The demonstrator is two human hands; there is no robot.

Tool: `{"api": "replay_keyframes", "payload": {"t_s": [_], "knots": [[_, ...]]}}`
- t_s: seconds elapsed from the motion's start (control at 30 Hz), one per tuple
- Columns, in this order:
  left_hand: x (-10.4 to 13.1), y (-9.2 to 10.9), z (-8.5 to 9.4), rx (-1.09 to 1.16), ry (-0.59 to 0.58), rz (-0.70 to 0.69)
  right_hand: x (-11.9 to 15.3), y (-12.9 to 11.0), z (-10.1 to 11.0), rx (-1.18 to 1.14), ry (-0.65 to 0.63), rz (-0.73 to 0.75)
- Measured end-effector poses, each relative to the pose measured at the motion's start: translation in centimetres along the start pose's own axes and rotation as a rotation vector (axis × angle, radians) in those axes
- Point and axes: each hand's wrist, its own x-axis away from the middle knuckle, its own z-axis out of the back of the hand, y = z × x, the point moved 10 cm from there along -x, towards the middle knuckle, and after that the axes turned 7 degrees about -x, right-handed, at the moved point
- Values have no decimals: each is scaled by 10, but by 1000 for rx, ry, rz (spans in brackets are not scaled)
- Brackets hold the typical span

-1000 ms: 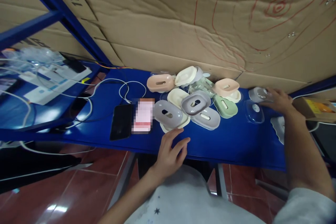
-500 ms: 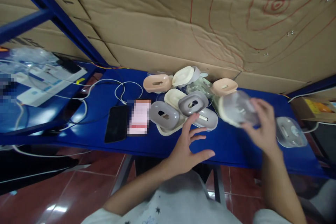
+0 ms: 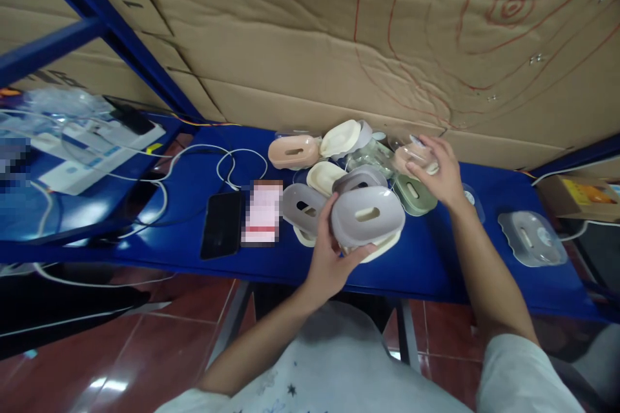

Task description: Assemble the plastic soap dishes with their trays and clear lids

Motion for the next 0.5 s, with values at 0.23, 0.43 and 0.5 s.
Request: {"api": "replay_keyframes", "payload": {"t_s": [0.23, 0.43, 0.5], "knots": [[-13, 0, 20, 45, 0, 32, -1, -30, -5, -82, -90, 83], [-17, 1, 7, 117, -93, 87, 60, -147, -34, -309, -506, 327], [-22, 7, 15, 75, -78, 44, 54, -143, -18, -278, -380, 339]]}}
